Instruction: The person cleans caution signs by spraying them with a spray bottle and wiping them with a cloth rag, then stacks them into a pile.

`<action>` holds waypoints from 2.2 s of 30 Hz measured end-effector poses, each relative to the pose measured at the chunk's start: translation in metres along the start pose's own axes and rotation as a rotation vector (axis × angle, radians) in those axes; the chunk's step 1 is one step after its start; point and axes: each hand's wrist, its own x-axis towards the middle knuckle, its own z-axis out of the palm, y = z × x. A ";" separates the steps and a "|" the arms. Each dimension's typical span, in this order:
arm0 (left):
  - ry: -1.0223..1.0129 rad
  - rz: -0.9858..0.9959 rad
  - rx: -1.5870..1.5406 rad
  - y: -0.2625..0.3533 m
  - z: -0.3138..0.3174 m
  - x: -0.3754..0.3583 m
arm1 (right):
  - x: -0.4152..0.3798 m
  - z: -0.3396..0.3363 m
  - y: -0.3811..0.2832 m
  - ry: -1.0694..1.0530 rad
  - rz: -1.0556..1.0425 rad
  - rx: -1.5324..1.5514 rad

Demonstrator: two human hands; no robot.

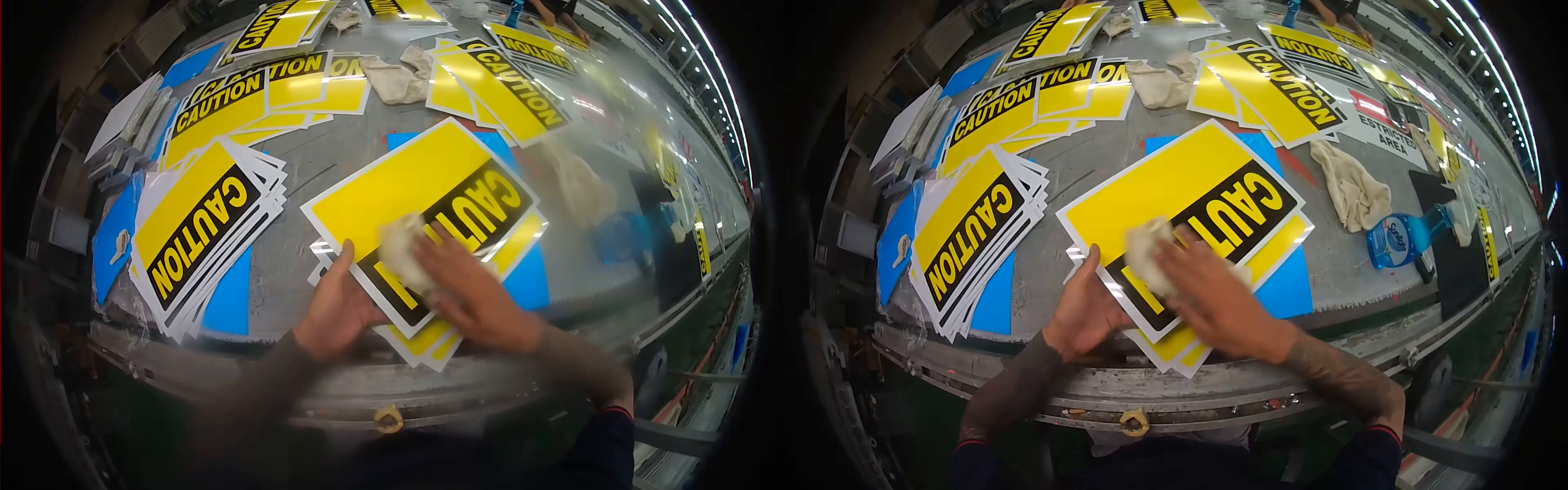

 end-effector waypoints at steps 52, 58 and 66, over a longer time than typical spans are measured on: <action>0.222 0.266 0.151 -0.047 0.015 -0.009 | -0.002 -0.007 0.100 0.272 0.145 -0.463; 0.258 0.251 0.150 -0.053 0.008 -0.015 | -0.008 -0.021 0.133 0.473 0.298 -0.586; 0.272 0.217 0.138 -0.049 0.011 -0.011 | -0.012 -0.035 0.137 0.405 0.413 -0.541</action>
